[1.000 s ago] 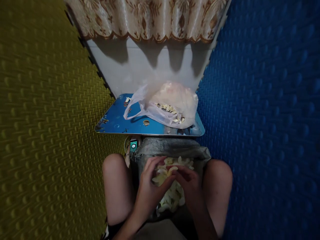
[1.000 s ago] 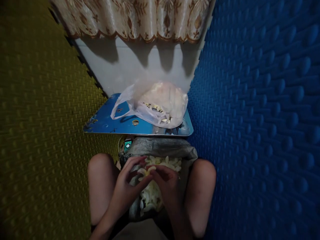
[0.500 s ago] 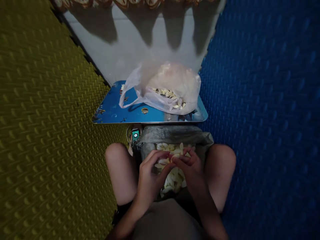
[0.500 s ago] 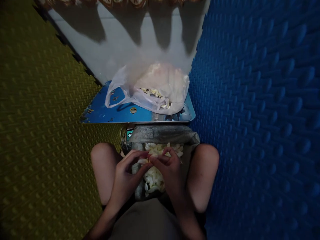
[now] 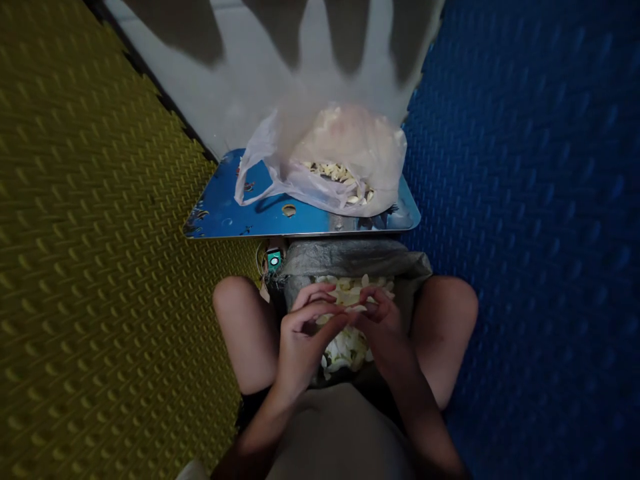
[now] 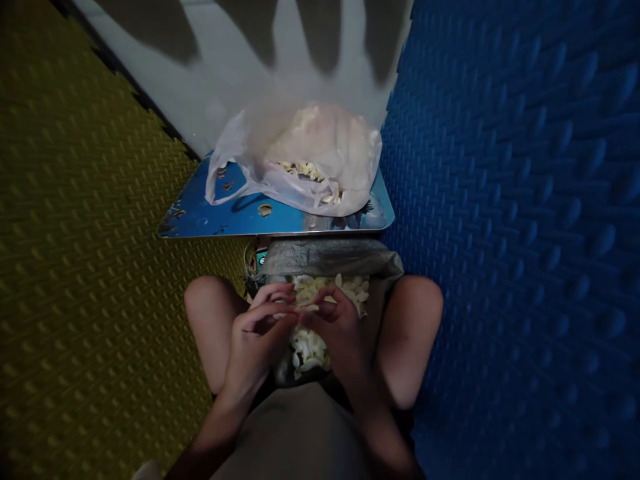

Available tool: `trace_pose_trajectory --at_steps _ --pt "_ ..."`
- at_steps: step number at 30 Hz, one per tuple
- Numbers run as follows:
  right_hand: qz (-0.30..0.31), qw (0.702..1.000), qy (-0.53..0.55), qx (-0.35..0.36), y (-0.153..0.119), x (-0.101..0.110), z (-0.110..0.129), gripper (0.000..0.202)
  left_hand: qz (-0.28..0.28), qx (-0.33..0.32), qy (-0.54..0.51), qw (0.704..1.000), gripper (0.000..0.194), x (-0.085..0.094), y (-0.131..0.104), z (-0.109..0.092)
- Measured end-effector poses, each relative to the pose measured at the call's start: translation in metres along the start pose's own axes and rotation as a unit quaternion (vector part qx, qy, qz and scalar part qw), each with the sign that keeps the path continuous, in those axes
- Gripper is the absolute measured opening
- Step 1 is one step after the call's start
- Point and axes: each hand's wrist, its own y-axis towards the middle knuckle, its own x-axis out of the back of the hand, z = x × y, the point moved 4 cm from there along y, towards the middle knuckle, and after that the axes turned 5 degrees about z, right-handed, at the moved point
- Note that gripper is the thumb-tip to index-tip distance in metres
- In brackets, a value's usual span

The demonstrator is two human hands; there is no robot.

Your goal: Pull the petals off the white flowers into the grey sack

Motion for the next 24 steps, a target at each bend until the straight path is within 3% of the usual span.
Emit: trace_pose_trajectory --at_steps 4,10,14,16,18,21,24 --pt "0.006 1.000 -0.014 0.004 0.000 -0.007 -0.004 0.026 -0.084 0.005 -0.041 0.996 0.005 0.002 -0.006 0.006" --pt "-0.141 0.982 0.024 0.119 0.001 0.018 0.017 0.020 -0.176 -0.007 -0.191 0.966 0.009 0.029 -0.005 0.015" --pt "-0.167 0.979 0.003 0.116 -0.004 0.038 0.034 0.037 -0.165 0.051 -0.195 0.965 0.015 0.036 -0.002 0.020" --pt "-0.161 0.982 -0.010 0.103 -0.008 0.039 0.036 0.039 -0.162 0.063 -0.136 0.975 0.014 0.034 -0.001 0.020" --pt "-0.147 0.985 -0.019 0.087 -0.012 0.033 0.035 0.038 -0.110 0.055 -0.008 0.992 0.012 0.026 0.003 0.017" --pt "-0.125 0.989 -0.027 0.071 -0.014 0.025 0.030 0.033 -0.014 0.019 0.169 0.985 0.022 0.011 0.007 0.009" --pt "-0.083 0.994 -0.008 0.071 -0.010 0.021 0.026 0.039 -0.001 -0.017 0.182 0.983 0.023 0.001 0.006 -0.003"
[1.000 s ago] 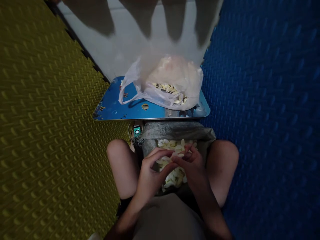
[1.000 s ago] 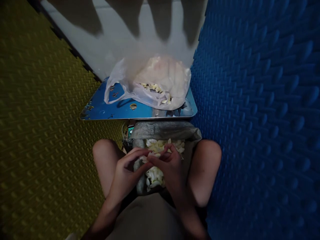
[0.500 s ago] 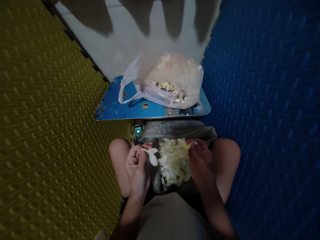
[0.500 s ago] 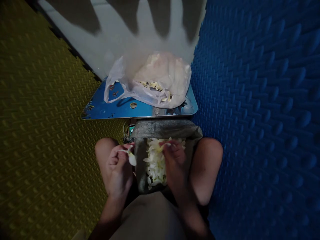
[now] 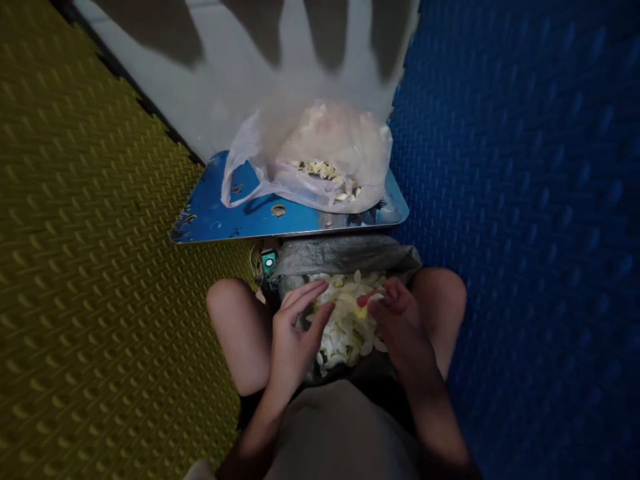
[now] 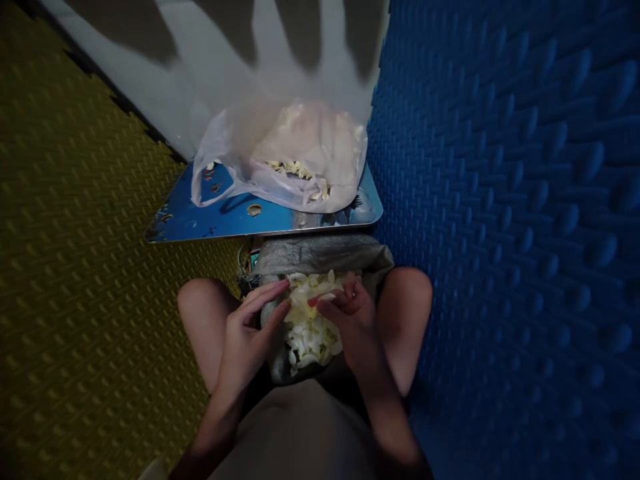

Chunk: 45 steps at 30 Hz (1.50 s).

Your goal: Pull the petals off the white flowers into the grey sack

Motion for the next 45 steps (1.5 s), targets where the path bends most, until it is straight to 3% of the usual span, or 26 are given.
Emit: trace_pose_trajectory --at_steps 3,6,8,11,13,15,22,29,33,35,37,40,42,45 --pt "0.028 0.999 0.027 0.010 0.001 -0.004 -0.002 0.045 0.032 -0.018 -0.049 0.998 0.020 -0.006 -0.001 -0.015" --pt "0.045 0.998 0.046 0.029 -0.001 -0.009 0.001 0.037 0.085 -0.018 -0.092 0.992 0.022 -0.012 0.001 -0.020" --pt "0.061 0.996 0.047 0.033 -0.002 -0.011 0.002 0.029 0.089 -0.006 -0.111 0.990 0.022 -0.013 0.003 -0.015" --pt "0.075 0.996 0.035 0.022 -0.003 -0.010 0.002 0.024 0.091 0.063 -0.173 0.979 0.018 -0.014 0.004 -0.001" --pt "0.059 0.998 0.021 0.024 -0.001 -0.005 0.000 0.023 0.107 0.107 -0.220 0.964 0.013 -0.015 0.003 0.006" --pt "0.034 0.999 0.001 0.039 0.001 -0.002 -0.003 0.023 0.112 0.109 -0.243 0.957 0.009 -0.017 0.002 0.006" --pt "-0.065 0.985 -0.086 0.132 -0.001 -0.007 -0.009 0.018 0.045 0.062 -0.163 0.984 0.024 -0.021 0.002 0.002" --pt "-0.027 0.979 -0.151 0.131 -0.017 -0.022 -0.018 0.014 0.011 0.085 -0.128 0.988 0.018 -0.011 -0.001 0.006" --pt "-0.043 0.971 -0.189 0.142 -0.026 -0.025 -0.016 0.013 0.006 0.076 -0.115 0.991 0.007 -0.003 -0.005 0.003" --pt "-0.018 0.966 -0.213 0.144 -0.028 -0.024 -0.010 0.012 -0.001 0.074 -0.148 0.986 0.008 0.001 -0.005 0.003" --pt "0.074 0.964 -0.215 0.136 -0.028 -0.024 -0.005 0.021 -0.004 0.100 -0.232 0.968 0.011 0.003 -0.003 0.006" --pt "0.212 0.942 -0.216 0.143 -0.027 -0.022 0.003 0.055 0.025 0.183 -0.394 0.900 0.016 -0.002 0.000 0.012" --pt "0.224 0.923 -0.250 0.187 -0.026 -0.018 0.007 0.061 0.049 0.212 -0.443 0.870 0.017 -0.008 0.000 0.014" --pt "0.194 0.893 -0.310 0.261 -0.023 -0.018 0.007 0.053 0.051 0.206 -0.446 0.870 0.015 -0.015 -0.004 0.013"
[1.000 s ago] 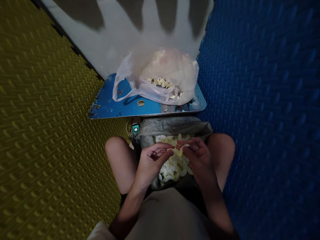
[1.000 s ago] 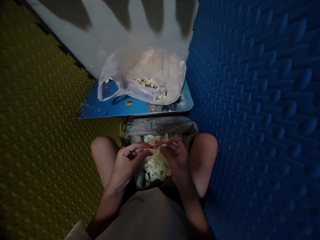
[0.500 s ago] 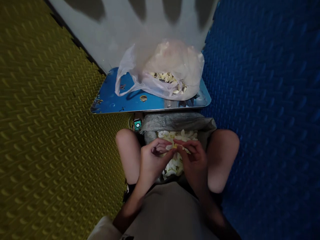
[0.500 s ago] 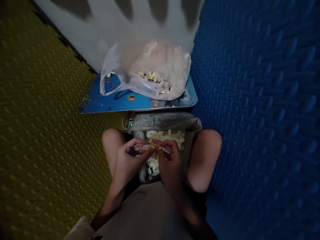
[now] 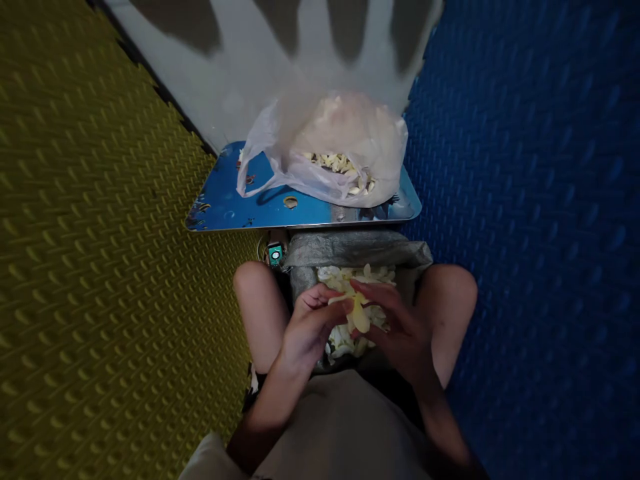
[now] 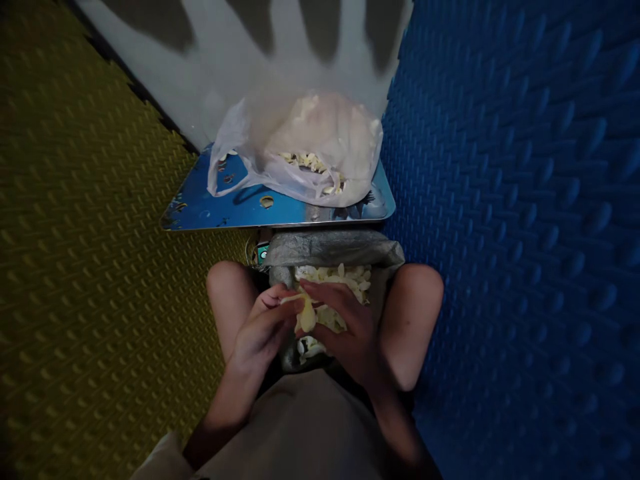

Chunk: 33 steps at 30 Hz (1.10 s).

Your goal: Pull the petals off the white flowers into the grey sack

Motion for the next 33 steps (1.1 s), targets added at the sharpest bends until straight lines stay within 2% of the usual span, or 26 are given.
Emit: trace_pose_trajectory --at_steps 3,6,8,10,12,20,25,28,31,33 --pt "-0.041 0.999 -0.005 0.026 0.001 -0.007 -0.001 0.040 -0.019 -0.039 0.017 0.999 0.012 -0.002 -0.007 0.004" --pt "-0.119 0.993 0.020 -0.014 0.000 -0.010 -0.005 0.029 -0.031 -0.073 0.059 0.995 0.009 -0.004 -0.016 0.001" --pt "-0.170 0.984 0.030 -0.047 -0.001 -0.009 -0.007 0.024 0.004 -0.090 0.139 0.986 0.013 -0.008 -0.019 -0.004" --pt "-0.201 0.978 0.038 -0.042 -0.001 -0.007 -0.006 0.022 0.042 -0.116 0.216 0.969 0.018 -0.012 -0.021 -0.009" --pt "-0.203 0.978 0.040 -0.021 -0.002 -0.006 -0.004 0.022 0.049 -0.137 0.234 0.961 0.015 -0.014 -0.020 -0.010" --pt "-0.237 0.970 0.059 -0.014 -0.007 -0.005 -0.004 0.025 -0.029 -0.184 0.192 0.964 0.010 -0.022 -0.018 -0.001" --pt "-0.231 0.969 0.085 -0.022 -0.006 -0.006 -0.005 0.024 -0.040 -0.261 0.272 0.925 0.013 -0.024 -0.021 -0.007" --pt "-0.245 0.966 0.064 -0.046 -0.010 -0.006 -0.006 0.023 -0.005 -0.219 0.324 0.920 0.006 -0.022 -0.018 -0.013" --pt "-0.225 0.971 0.058 -0.058 -0.011 -0.008 -0.006 0.028 0.039 -0.146 0.343 0.927 0.016 -0.017 -0.017 -0.018" --pt "-0.220 0.971 0.068 -0.064 -0.011 -0.008 -0.006 0.031 0.073 -0.103 0.312 0.942 0.025 -0.015 -0.018 -0.018"
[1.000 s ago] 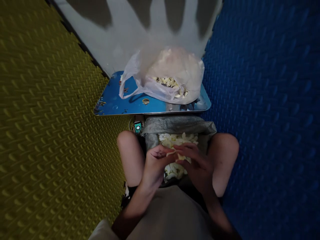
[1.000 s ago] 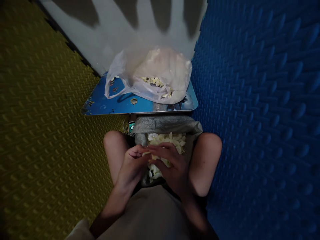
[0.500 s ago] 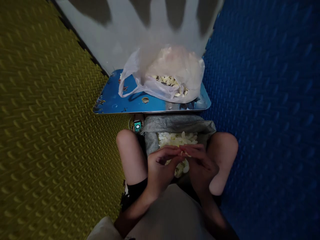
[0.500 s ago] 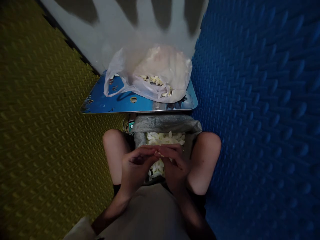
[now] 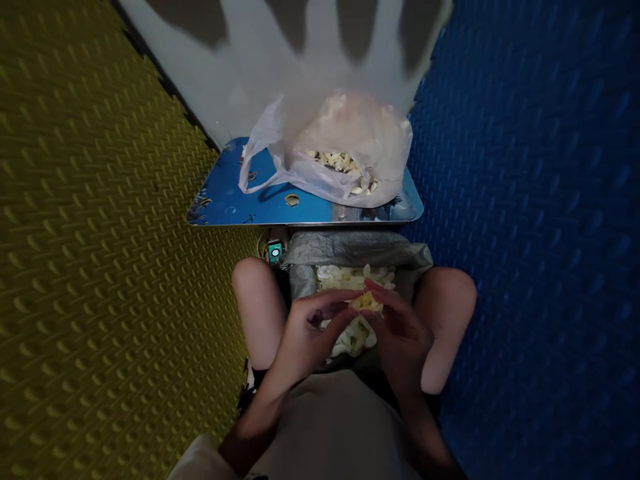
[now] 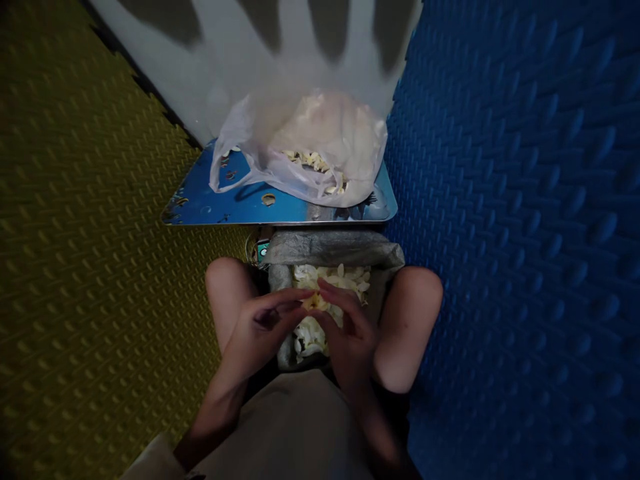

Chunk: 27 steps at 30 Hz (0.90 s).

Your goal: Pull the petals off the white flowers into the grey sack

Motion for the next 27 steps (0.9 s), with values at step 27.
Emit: trace_pose_trajectory --at_steps 27 --pt "-0.007 0.968 0.105 -0.227 0.002 0.007 0.005 0.041 0.014 -0.105 0.164 0.981 0.017 0.002 0.000 -0.024"
